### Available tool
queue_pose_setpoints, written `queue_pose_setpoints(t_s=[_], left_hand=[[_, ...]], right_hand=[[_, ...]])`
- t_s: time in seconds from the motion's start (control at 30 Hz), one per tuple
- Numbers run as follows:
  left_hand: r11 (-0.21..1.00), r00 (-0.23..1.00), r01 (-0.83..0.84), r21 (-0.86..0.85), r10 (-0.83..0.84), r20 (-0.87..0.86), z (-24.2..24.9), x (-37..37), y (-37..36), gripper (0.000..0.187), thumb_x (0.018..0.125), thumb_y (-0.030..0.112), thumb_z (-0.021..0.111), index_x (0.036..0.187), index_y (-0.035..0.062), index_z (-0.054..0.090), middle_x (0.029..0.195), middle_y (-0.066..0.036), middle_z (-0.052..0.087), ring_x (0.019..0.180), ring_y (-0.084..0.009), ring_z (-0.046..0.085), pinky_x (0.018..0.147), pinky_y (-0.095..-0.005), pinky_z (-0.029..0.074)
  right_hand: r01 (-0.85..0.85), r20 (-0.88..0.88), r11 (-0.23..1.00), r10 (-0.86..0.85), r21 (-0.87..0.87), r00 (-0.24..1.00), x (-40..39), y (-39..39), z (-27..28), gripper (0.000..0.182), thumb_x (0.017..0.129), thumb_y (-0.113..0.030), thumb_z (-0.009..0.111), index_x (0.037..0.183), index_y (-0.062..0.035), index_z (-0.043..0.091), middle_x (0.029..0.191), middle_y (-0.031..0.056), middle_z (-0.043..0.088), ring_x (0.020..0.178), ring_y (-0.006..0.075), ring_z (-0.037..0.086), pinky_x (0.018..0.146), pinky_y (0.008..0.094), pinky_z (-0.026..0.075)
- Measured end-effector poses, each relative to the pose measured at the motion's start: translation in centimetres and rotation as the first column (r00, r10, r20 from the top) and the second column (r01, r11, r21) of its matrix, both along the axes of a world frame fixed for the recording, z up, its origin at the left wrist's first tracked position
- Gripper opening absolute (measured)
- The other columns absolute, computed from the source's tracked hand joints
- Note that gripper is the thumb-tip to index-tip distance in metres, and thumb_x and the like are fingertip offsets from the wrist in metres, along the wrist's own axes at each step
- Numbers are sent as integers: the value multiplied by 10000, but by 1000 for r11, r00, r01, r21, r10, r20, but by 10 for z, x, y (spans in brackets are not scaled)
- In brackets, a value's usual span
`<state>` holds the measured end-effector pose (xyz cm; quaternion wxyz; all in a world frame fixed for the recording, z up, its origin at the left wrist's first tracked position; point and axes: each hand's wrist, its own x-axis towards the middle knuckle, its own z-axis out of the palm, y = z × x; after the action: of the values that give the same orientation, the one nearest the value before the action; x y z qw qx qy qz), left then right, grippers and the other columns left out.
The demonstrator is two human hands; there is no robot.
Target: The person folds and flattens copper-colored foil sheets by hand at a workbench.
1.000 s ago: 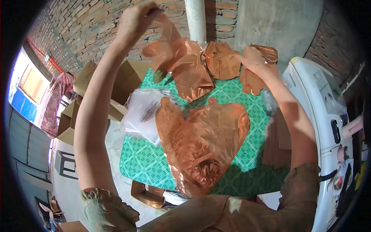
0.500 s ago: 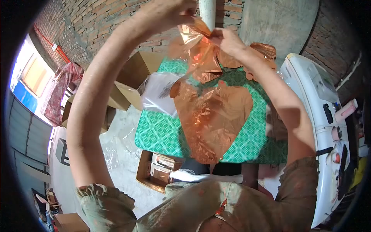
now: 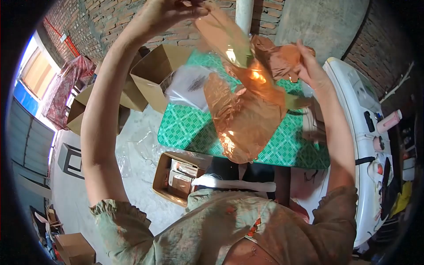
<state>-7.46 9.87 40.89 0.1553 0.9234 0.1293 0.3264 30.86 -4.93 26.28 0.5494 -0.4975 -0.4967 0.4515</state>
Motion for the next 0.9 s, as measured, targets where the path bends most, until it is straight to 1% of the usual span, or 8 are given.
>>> queue_pose_setpoints(t_s=[0.07, 0.13, 0.23, 0.37, 0.47, 0.57, 0.67, 0.9], left_hand=[[979, 989, 147, -143, -145, 24, 0, 1, -8, 117, 976, 160, 773, 1038, 61, 769, 1009, -41, 774, 894, -142, 701, 789, -316, 574], [968, 978, 211, -135, -210, 22, 4, 6, -31, 108, 975, 166, 774, 1029, 73, 767, 1081, -23, 756, 953, -120, 682, 829, -310, 568], [939, 940, 339, -61, -336, 52, -10, 17, -29, 106, 986, 152, 688, 978, 50, 716, 1141, -103, 745, 1051, -209, 714, 904, -369, 574], [877, 893, 448, -175, -449, 36, -10, 14, -36, 109, 953, 60, 596, 965, 47, 703, 1292, -100, 694, 1134, -180, 663, 1003, -337, 527], [870, 890, 450, -201, -454, 29, -5, 16, -35, 123, 936, 46, 566, 916, 45, 687, 1306, -124, 695, 1111, -179, 671, 1000, -322, 525], [827, 847, 531, -184, -526, 79, -4, 23, -34, 131, 933, 47, 543, 875, 44, 661, 1328, -162, 682, 1109, -189, 676, 996, -318, 527], [762, 802, 591, -264, -591, 87, 5, 22, -30, 132, 944, 59, 534, 859, 52, 635, 1350, -207, 661, 1181, -231, 656, 1044, -353, 507], [549, 565, 819, -168, -721, 400, 13, 35, -43, 212, 950, 189, 682, 839, 9, 695, 1255, -259, 693, 1197, -338, 650, 1045, -441, 507]], right_hand=[[-2, -123, 994, 15, 106, 992, 0, 1, -12, 550, 1053, -472, 635, 1361, -17, 627, 1234, 81, 717, 1086, 156, 702, 868, 259, 588], [59, 79, 984, -73, 168, 994, -28, -1, -21, 536, 1035, -442, 677, 1357, -15, 652, 1222, 38, 731, 967, 103, 693, 784, 208, 571], [-259, 231, 962, 234, 84, 944, -35, -3, -39, 557, 1045, -338, 659, 1498, -34, 544, 1434, 82, 633, 1293, 152, 599, 1090, 310, 496], [-261, -12, 964, 261, -54, 965, -105, -12, -54, 557, 1056, -256, 556, 1571, -63, 467, 1485, 101, 608, 1381, 192, 542, 1166, 336, 402], [-496, 4, 851, 503, 170, 864, -118, -4, -75, 651, 985, -146, 652, 1590, -64, 427, 1524, 111, 571, 1397, 230, 532, 1173, 349, 386], [-301, -48, 929, 318, 217, 947, -139, -11, -66, 779, 928, -161, 774, 1602, -69, 394, 1578, 97, 507, 1434, 258, 497, 1173, 379, 393], [-68, 332, 944, -46, 322, 942, -140, 0, -70, 861, 946, -452, 778, 1623, -109, 370, 1522, 86, 529, 1421, 177, 468, 1154, 379, 400], [-216, 25, 976, 216, 10, 976, -106, 6, -100, 531, 955, -318, 807, 1388, -70, 627, 1288, 33, 680, 1195, 176, 635, 1041, 349, 500]])
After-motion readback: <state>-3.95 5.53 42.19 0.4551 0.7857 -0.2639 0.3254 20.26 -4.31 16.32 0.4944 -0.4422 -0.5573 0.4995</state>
